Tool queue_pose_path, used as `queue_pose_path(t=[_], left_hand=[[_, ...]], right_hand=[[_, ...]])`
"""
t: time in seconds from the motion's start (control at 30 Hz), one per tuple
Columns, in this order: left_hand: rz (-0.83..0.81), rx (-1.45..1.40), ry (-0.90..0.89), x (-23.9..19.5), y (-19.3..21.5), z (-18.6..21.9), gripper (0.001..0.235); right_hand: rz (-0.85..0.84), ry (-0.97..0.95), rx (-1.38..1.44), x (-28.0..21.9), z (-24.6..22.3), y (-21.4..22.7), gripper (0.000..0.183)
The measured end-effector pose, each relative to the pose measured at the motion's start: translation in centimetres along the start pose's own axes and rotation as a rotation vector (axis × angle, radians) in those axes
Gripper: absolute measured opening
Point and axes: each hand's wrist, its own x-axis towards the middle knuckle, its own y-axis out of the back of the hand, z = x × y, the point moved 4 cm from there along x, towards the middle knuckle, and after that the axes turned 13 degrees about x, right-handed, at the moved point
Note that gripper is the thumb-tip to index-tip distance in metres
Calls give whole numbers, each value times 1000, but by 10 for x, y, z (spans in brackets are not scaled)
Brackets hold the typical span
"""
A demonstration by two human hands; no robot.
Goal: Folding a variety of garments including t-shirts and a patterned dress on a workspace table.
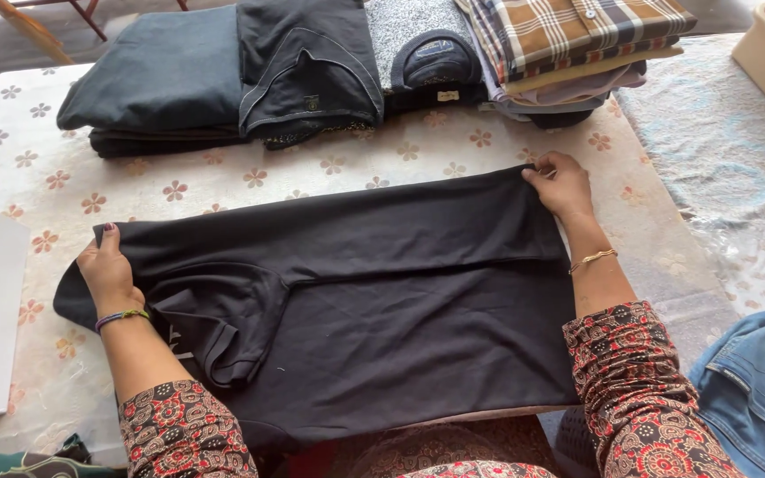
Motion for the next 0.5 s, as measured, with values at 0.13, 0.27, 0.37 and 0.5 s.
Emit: queue_pose_path(t=[0.13,0.27,0.37,0.5], left_hand=[[26,-3,-124,3,1,1,24],[47,-2,-303,22,-2,9,24],[93,78,-356,34,-9,30,25],[88,237,-628,43,-29,68,17]], right_hand=[[73,89,143,-6,-19,3,25],[126,-16,268,-1,-24,1,22],[164,63,277,19,-26,0,21],[221,304,133,39,-59,-1,20]])
